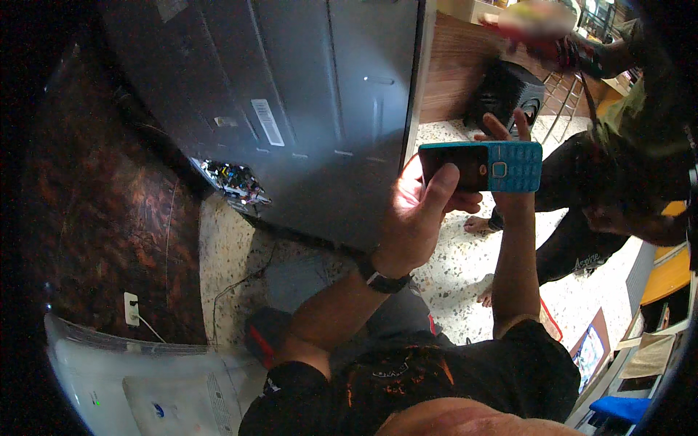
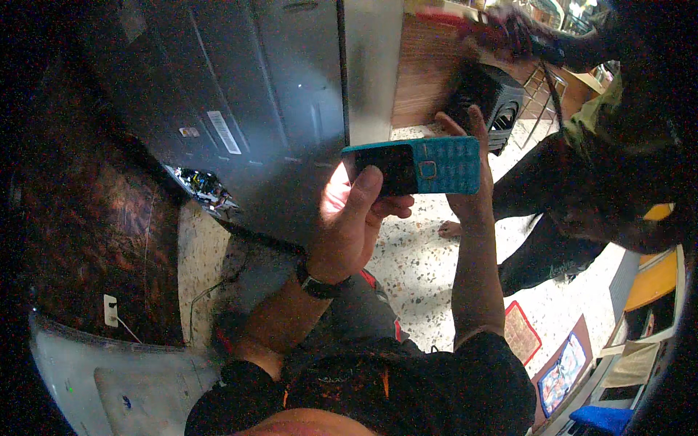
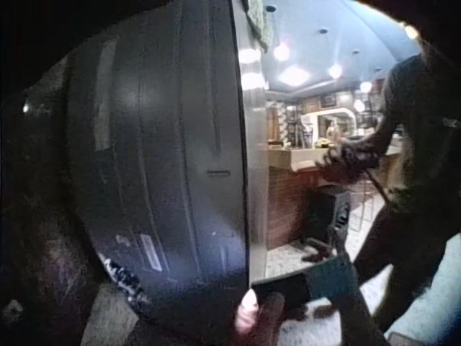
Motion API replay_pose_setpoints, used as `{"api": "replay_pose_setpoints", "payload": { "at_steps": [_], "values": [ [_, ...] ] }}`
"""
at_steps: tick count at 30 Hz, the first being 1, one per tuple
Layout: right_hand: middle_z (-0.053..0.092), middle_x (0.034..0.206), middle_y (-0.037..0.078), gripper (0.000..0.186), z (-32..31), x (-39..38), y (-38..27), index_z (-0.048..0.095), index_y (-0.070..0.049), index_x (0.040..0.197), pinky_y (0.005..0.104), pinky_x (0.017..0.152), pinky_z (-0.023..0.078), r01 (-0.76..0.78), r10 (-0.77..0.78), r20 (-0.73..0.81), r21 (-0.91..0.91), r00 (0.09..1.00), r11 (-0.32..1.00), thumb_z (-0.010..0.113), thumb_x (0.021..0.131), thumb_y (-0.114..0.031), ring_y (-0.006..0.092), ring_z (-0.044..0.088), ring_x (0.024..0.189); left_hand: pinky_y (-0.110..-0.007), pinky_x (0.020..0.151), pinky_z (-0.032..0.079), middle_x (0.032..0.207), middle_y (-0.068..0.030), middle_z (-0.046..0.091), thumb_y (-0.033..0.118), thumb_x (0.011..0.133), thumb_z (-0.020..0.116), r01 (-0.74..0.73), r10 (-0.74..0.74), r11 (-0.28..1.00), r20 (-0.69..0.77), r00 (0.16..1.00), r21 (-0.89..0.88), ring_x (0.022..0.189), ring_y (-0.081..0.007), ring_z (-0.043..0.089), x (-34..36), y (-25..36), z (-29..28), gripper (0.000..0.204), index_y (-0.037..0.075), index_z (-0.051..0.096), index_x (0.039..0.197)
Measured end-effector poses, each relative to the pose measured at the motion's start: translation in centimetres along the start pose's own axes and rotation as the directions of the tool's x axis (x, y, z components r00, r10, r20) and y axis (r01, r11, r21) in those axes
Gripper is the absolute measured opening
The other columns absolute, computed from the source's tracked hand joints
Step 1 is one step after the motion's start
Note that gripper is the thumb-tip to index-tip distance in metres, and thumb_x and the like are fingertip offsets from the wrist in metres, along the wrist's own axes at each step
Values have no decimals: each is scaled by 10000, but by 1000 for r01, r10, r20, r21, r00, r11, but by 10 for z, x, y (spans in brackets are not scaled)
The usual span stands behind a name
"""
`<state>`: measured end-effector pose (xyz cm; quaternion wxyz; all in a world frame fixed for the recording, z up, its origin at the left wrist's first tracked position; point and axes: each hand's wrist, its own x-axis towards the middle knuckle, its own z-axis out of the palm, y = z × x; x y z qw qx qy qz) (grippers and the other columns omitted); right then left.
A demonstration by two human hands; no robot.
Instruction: The person repairs the electrical wiring of an appliance by stripping wires with a tool, using a flashlight for visibility, and testing the connections with a multimeter held by an assistant.
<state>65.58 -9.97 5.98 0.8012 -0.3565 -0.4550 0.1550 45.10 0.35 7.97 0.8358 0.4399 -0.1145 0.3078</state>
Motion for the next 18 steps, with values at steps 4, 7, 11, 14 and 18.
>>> {"api": "replay_pose_setpoints", "payload": {
  "at_steps": [4,7,11,14,18],
  "values": [
    [467,1519,192,810,6,21,-8,305,-178,1587,537,1067,488,85,-55,-145,215,988,973,584,962,-610,401,565,1275,-328,737,617,1114,-93,695,335,1044,606,3,-3,1000,-3,1000,-18,846,-156,714,4,-1,-2,390,38,528,1283],
    [566,1421,180,798,-26,41,5,454,-51,1487,503,1012,536,104,-52,-154,355,987,929,683,923,-567,352,593,1239,-319,741,610,1099,-75,701,331,1045,597,-10,10,1000,-6,1000,9,844,-142,707,0,-3,-9,364,35,550,1252],
    [570,1410,176,780,-37,27,23,459,-48,1478,499,1011,535,92,-26,-253,250,967,964,682,927,-553,345,595,1236,-308,786,593,1122,-67,692,369,1021,628,77,-70,992,78,994,-97,931,-128,692,-7,-6,5,428,34,543,1274],
    [572,1402,173,766,-37,12,33,463,-46,1471,496,1010,534,49,11,-269,216,963,975,681,929,-542,339,596,1234,-303,838,579,1129,-63,682,396,1000,656,-6,21,968,58,998,-253,992,-122,670,-13,-15,11,470,27,552,1271],
    [576,1392,168,748,-30,-25,57,468,-44,1462,492,1009,532,-72,122,-270,188,955,980,680,933,-528,332,598,1231,-298,809,583,1095,-55,677,438,984,669,-61,62,973,-6,998,-220,956,-112,670,-20,-10,3,492,39,555,1248]
  ]
}}
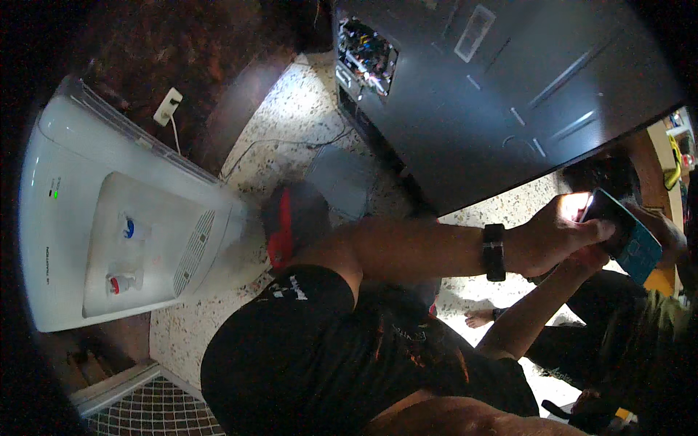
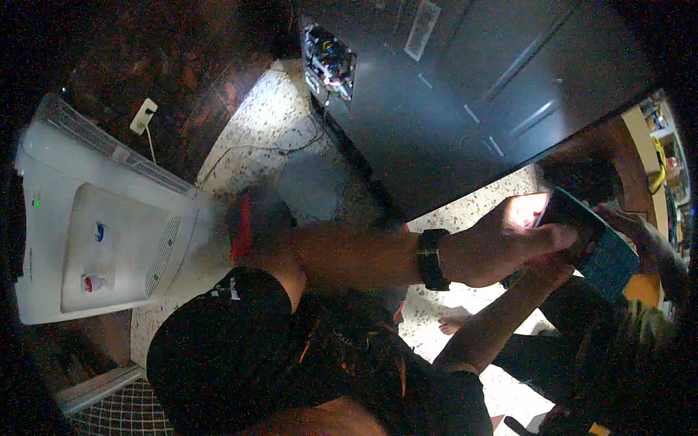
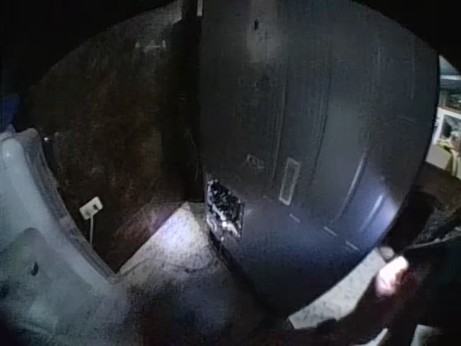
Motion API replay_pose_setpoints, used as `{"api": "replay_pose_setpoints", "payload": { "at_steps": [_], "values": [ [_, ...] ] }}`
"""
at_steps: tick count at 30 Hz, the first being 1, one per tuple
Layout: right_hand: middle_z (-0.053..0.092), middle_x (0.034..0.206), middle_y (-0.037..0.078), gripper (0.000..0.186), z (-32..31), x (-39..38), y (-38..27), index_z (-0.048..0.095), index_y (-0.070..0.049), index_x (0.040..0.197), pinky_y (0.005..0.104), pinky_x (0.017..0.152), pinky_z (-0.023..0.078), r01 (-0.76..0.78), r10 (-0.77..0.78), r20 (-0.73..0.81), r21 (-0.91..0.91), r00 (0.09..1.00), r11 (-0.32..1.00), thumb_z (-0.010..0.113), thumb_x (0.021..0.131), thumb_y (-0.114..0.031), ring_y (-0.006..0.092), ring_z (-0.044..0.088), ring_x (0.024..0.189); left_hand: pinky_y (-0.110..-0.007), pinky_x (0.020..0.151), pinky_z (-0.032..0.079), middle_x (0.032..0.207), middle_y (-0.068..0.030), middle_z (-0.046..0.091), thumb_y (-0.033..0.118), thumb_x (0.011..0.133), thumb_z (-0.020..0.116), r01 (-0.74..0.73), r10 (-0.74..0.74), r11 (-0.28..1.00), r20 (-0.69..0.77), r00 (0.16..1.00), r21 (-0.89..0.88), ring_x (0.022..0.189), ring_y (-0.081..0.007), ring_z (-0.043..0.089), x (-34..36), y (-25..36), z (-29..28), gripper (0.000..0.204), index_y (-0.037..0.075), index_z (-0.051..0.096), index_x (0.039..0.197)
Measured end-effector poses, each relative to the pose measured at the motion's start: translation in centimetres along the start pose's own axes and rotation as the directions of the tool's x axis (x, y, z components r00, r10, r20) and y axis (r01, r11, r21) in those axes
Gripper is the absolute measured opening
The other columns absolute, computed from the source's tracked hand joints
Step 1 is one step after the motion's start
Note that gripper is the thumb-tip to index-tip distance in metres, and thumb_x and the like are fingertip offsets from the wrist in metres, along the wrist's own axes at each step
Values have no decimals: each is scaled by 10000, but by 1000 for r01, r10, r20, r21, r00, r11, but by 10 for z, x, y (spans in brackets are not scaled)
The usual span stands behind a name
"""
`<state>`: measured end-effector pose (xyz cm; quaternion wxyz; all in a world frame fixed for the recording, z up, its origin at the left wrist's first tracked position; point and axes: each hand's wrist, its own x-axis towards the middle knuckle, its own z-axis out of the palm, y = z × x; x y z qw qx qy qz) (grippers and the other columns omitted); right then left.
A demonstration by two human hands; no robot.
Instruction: The person repairs the electrical wiring of an appliance by stripping wires with a tool, using a flashlight for visibility, and testing the connections with a multimeter held by an assistant.
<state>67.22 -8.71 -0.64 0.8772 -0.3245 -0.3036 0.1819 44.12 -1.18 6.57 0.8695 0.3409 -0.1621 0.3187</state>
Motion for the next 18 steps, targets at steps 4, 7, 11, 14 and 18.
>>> {"api": "replay_pose_setpoints", "payload": {
  "at_steps": [4,7,11,14,18],
  "values": [
    [580,1381,164,730,-1,-51,34,473,-41,1453,488,1008,531,-164,163,-24,-72,986,984,678,937,-514,325,599,1228,-290,773,602,1074,-60,682,459,975,678,3,-2,999,18,1000,-35,902,-116,689,5,4,-4,511,42,553,1243],
    [582,1374,160,716,2,-88,59,477,-39,1447,485,1007,530,-305,304,-27,-113,952,946,677,940,-503,319,601,1226,-312,743,626,1014,-86,696,362,994,662,10,-10,996,-2,1000,-88,829,-142,708,8,7,-7,398,30,554,1187],
    [586,1363,156,697,8,-129,88,482,-37,1438,481,1006,529,-487,491,-17,-156,871,859,676,943,-489,312,602,1223,-319,724,636,985,-101,715,334,995,674,-28,26,987,-20,999,-161,776,-162,724,12,7,-15,374,25,556,1171],
    [589,1355,152,684,15,-156,110,486,-35,1431,478,1005,528,-606,617,6,-179,787,775,675,946,-478,306,604,1221,-313,692,638,983,-96,719,360,980,697,-40,41,980,0,999,-194,764,-160,728,18,9,-22,397,49,560,1185],
    [592,1345,148,665,25,-184,137,491,-32,1422,474,1004,527,-712,731,44,-195,681,675,674,950,-463,299,605,1218,-311,680,639,945,-85,703,373,967,718,-106,109,981,10,994,-163,736,-150,714,22,24,-30,422,44,560,1178]
  ]
}}
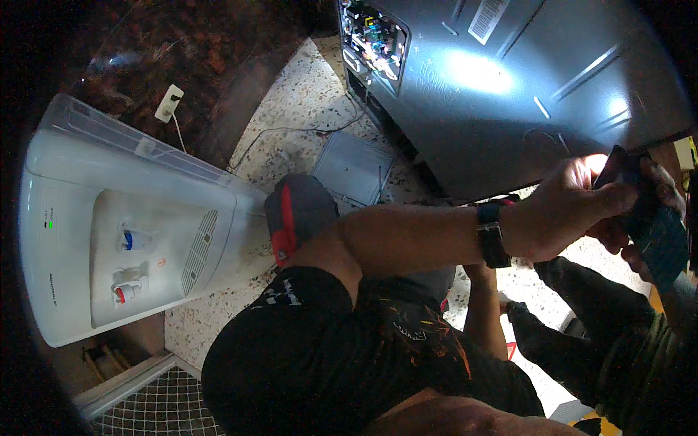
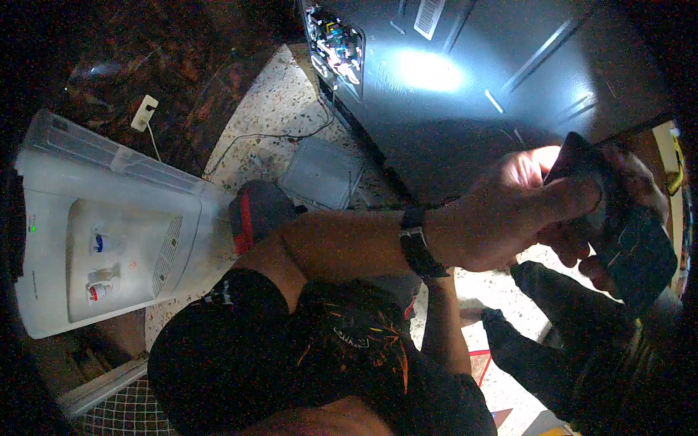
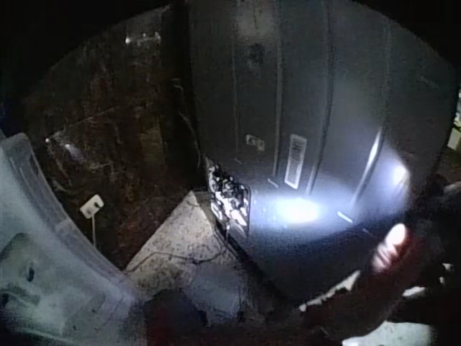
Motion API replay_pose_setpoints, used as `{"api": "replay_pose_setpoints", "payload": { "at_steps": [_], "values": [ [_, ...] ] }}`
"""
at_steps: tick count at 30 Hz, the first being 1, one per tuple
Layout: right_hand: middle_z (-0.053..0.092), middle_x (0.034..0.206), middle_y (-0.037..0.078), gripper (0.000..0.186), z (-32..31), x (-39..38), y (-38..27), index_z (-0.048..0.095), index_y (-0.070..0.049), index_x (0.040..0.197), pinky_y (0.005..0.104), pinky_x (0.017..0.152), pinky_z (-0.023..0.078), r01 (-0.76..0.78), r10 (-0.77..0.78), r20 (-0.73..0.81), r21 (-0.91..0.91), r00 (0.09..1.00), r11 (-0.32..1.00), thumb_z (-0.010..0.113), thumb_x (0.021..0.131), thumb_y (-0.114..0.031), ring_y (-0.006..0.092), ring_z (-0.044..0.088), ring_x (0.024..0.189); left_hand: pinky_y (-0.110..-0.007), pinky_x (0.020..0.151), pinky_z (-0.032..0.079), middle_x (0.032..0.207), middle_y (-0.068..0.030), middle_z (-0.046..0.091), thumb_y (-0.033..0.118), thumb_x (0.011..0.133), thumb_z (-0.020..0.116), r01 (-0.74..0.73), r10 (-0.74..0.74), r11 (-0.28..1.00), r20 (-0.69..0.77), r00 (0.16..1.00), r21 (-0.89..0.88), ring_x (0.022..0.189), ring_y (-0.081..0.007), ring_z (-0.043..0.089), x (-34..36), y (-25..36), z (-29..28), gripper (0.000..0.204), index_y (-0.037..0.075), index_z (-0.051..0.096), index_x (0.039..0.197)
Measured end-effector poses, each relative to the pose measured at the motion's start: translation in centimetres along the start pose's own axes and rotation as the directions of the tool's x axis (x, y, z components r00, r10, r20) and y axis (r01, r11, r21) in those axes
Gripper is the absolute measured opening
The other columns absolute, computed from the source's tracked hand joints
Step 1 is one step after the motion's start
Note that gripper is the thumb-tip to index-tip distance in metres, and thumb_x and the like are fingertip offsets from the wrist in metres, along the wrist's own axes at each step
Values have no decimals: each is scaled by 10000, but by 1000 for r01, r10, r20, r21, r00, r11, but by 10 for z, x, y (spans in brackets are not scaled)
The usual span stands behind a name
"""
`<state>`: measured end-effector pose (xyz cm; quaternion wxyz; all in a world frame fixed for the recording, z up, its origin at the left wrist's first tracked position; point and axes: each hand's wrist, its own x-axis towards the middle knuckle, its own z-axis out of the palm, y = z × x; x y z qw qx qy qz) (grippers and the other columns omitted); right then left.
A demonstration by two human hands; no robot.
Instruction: The person repairs the electrical wiring of an appliance by stripping wires with a tool, using a flashlight for visibility, and testing the connections with a multimeter held by an assistant.
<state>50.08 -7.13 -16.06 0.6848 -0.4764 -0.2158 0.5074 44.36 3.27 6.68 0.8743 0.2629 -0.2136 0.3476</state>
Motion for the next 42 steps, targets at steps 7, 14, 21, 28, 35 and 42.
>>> {"api": "replay_pose_setpoints", "payload": {
  "at_steps": [7,14,21,28,35,42],
  "values": [
    [598,1327,140,633,19,17,32,500,-28,1406,467,1002,525,-24,23,3,16,1000,1000,672,956,-438,286,608,1213,-342,677,627,904,-115,644,306,990,683,-14,17,994,-23,1000,109,759,-187,702,-1,27,11,402,-30,536,1155],
    [622,1285,134,585,62,39,4,514,-27,1379,449,989,531,33,-32,110,-5,993,999,650,975,-428,275,636,1164,-348,729,553,955,-101,711,245,949,713,96,138,-59,-87,987,994,816,-185,692,-99,94,-121,239,28,696,1046],
    [680,1155,93,467,121,119,18,586,-21,1274,373,937,540,-23,46,272,-87,961,996,553,1048,-428,214,675,1054,-313,958,507,1217,-36,657,299,1067,582,588,-202,551,-588,783,593,1120,-137,621,-147,149,-234,368,53,593,1341],
    [636,1310,102,520,155,172,59,535,-69,1386,415,1047,478,-79,-4,448,166,894,983,509,1061,-474,237,622,1182,-355,1015,498,1370,-111,581,281,973,730,563,-38,564,-663,748,604,1241,-191,581,-165,181,-254,662,94,399,1514],
    [498,1508,172,836,149,200,70,466,-81,1461,511,1183,350,-253,17,595,316,804,914,541,923,-717,331,474,1395,-343,935,531,1289,-136,637,236,938,747,657,-149,400,-661,735,639,1122,-185,639,-168,231,-232,739,51,355,1536],
    [470,1530,212,781,161,197,50,455,-81,1474,533,1200,301,-130,-115,662,310,741,942,660,923,-596,367,403,1452,-267,857,519,1172,-42,695,219,916,771,710,-302,54,-666,682,702,1007,-97,629,-193,285,-214,463,19,636,1311]
  ]
}}
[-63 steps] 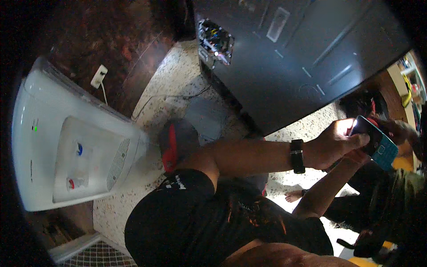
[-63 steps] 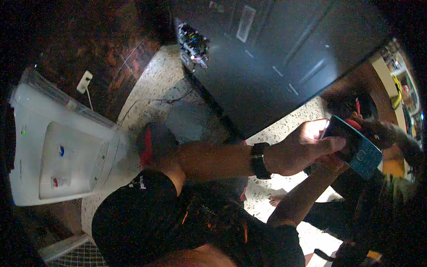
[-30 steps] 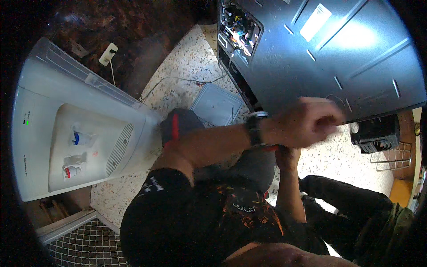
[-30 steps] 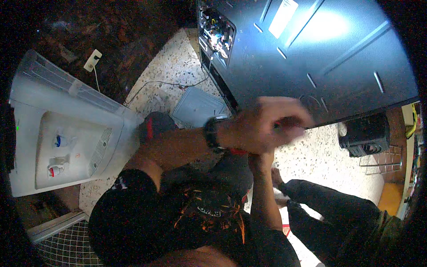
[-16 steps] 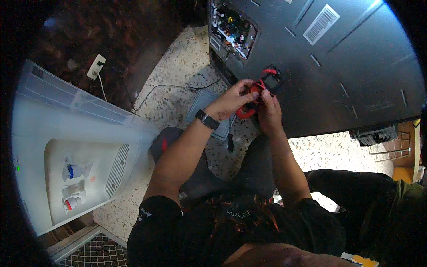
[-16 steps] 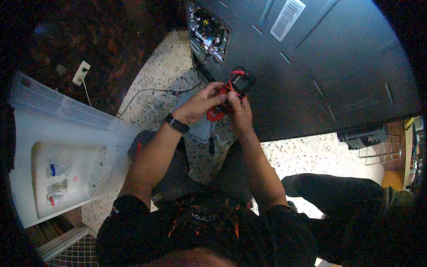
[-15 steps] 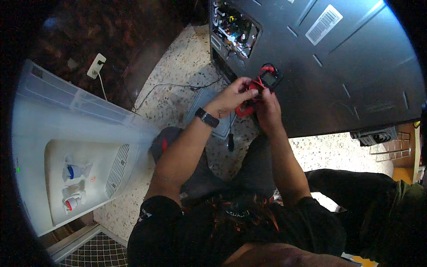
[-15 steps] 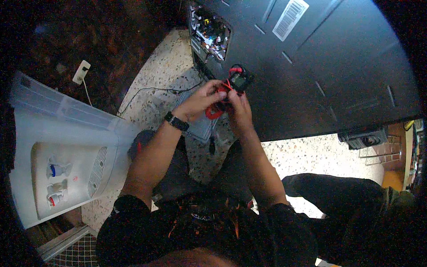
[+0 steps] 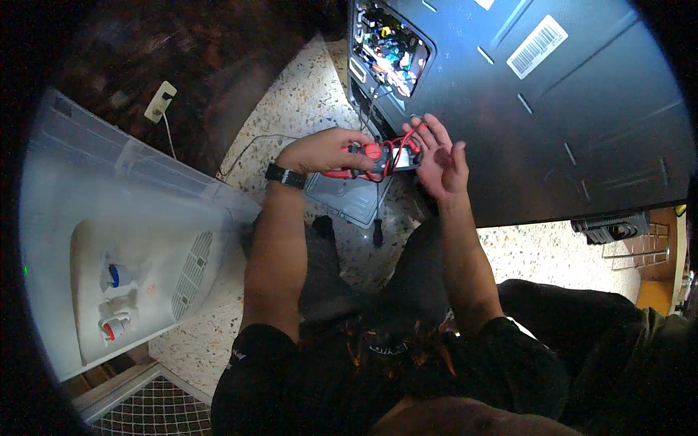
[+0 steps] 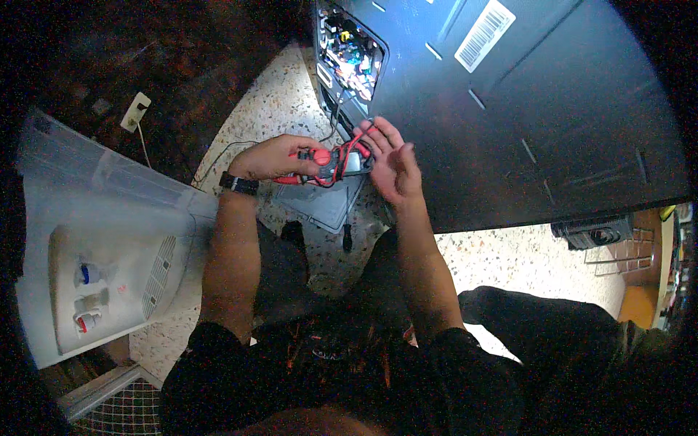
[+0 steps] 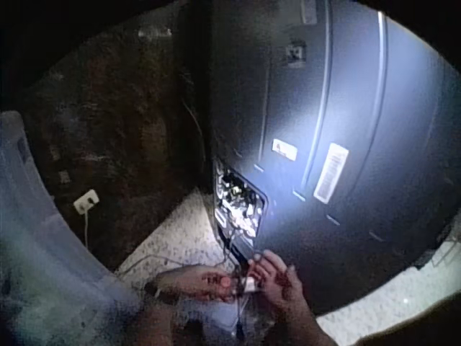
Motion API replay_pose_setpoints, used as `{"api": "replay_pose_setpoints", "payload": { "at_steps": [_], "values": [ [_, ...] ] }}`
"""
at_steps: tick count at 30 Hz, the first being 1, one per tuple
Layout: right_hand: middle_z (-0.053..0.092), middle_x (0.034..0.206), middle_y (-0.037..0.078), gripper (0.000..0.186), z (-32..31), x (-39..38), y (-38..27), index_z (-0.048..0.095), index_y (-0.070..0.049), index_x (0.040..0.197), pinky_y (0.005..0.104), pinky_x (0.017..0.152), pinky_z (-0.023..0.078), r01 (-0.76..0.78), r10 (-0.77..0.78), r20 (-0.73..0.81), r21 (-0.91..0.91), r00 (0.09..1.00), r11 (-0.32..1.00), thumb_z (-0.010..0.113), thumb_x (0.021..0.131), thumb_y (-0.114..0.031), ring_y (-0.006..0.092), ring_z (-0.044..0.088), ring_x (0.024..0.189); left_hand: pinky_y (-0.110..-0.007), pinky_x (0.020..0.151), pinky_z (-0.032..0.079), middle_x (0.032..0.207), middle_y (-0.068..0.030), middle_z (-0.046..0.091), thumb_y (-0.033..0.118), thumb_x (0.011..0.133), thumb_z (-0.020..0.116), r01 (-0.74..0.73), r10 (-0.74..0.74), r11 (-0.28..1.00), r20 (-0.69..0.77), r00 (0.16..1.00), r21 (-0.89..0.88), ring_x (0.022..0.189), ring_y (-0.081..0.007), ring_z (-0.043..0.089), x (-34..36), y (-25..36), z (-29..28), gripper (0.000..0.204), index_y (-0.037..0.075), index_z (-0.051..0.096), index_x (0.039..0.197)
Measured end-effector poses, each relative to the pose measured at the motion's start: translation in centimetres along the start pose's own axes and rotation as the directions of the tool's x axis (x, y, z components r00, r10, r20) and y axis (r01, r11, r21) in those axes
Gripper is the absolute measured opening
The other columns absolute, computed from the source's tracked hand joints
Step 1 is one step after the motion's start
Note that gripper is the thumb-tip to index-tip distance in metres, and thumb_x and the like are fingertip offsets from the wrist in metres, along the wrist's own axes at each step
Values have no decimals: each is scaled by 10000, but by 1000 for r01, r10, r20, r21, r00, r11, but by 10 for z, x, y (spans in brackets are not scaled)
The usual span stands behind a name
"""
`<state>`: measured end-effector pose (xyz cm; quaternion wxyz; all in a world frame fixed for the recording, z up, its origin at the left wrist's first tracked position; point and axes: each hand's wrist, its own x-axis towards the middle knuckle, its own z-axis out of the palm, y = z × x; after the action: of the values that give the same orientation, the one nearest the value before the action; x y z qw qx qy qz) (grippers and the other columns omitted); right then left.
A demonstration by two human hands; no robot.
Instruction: The person repairs the electrical wiring of an appliance by stripping wires with a tool, using a flashlight for visibility, and testing the connections with a multimeter held by an assistant.
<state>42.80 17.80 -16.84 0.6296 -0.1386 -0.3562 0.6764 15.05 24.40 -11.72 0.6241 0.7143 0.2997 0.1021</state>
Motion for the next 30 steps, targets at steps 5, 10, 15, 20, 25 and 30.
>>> {"api": "replay_pose_setpoints", "payload": {
  "at_steps": [5,10,15,20,25,30],
  "values": [
    [625,1061,82,213,17,-24,-25,570,-82,1163,524,1112,425,170,-180,-83,-123,980,978,664,985,-152,230,636,1025,-301,927,532,1221,-57,683,214,823,863,-73,42,975,-149,988,-209,1079,-122,638,-33,2,-15,651,13,579,1373],
    [595,1044,93,138,30,-66,-84,547,-75,1098,515,947,545,267,-348,-126,-425,929,865,582,987,-1,218,639,898,-306,966,531,1275,-68,652,181,700,946,-183,222,919,74,972,-350,1122,-159,646,-46,20,-5,885,36,472,1433],
    [636,1146,92,224,60,-99,-156,546,-129,1225,451,792,538,498,-525,62,-427,849,755,568,1025,-30,194,617,810,-257,787,516,1056,1,672,183,770,903,51,-59,995,83,995,91,924,-116,628,-47,12,-8,571,78,607,1247],
    [610,1260,95,425,81,-111,-188,487,-159,1416,354,750,486,518,-480,195,-280,855,809,567,1019,-31,145,589,794,-277,787,563,1053,-39,711,192,851,841,-69,42,992,-236,971,-106,889,-117,673,-49,-10,-38,518,67,606,1295],
    [594,1198,101,571,88,-130,-190,418,-56,1454,353,854,524,443,-673,-77,-697,736,564,676,945,-82,183,606,941,-347,994,562,1214,-60,682,216,834,864,-373,272,799,-270,924,-471,1096,-160,682,-28,-28,-46,650,12,548,1364],
    [596,1091,101,563,72,-163,-192,414,4,1467,329,879,510,289,-711,-96,-870,697,401,657,979,-138,170,587,953,-334,931,580,1195,-51,687,305,770,907,-312,287,824,-127,949,-473,1056,-157,681,0,-40,-74,691,34,589,1322]
  ]
}}
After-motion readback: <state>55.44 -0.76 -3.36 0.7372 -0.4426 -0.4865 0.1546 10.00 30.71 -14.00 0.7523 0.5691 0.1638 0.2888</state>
